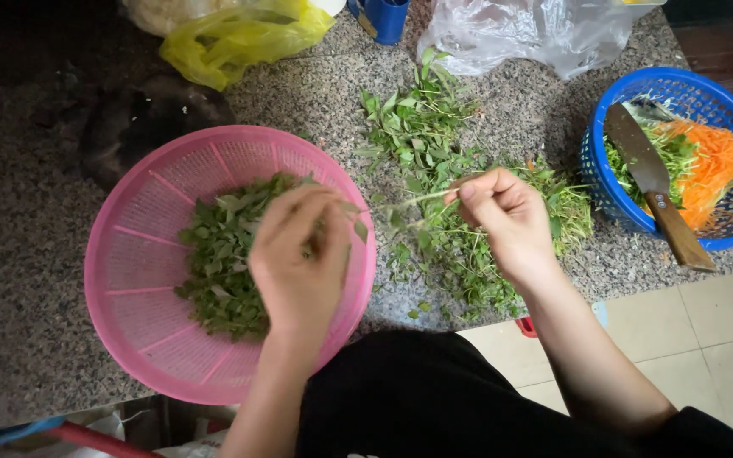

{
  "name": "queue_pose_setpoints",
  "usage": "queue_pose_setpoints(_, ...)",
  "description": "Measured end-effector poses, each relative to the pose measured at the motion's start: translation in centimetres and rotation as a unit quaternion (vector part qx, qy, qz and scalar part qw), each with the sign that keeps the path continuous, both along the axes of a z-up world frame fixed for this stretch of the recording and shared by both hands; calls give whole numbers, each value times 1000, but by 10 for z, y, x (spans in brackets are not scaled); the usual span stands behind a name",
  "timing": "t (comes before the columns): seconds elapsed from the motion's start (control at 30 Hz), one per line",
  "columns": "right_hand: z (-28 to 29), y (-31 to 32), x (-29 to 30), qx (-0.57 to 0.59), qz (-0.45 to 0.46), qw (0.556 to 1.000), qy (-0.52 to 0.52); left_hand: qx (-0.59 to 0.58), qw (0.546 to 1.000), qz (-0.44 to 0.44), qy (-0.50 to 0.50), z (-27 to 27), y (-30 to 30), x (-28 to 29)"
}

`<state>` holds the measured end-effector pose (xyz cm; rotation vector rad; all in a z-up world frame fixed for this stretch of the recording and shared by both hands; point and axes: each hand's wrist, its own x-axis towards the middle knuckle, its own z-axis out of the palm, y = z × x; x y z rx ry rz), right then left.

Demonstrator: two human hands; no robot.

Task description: Picking herb leaves off stems and placing them into a basket.

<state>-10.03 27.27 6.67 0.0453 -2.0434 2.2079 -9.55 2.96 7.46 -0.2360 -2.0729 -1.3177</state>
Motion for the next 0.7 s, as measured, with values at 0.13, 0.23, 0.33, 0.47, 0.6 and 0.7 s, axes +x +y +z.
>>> queue_pose_setpoints(0.13, 1, 12, -6, -32, -36, 998, -28, -15, 997, 73, -33, 12, -32, 9)
queue_pose_setpoints(0.23, -1, 23, -8, -84, -45, 993, -67, -111, 982, 140, -66, 27, -37, 19)
queue_pose_setpoints(0.33, -4, 29, -10, -125, -48, 984, -116, -97, 985, 110, -93, 16, -29, 20)
queue_pose_setpoints(0.47, -25, 43, -18, -164, -3, 978, -131, -172, 984, 24, 45, 7, -8, 17)
queue_pose_setpoints(0.6, -11, 34, -18, -134, 2, 980, -148, -320, 938, 27, 131, 21, 2, 6)
queue_pose_setpoints(0.7, 0, 26, -16, -125, 3, 982, -139, -367, 914, 65, 159, 15, 3, -4)
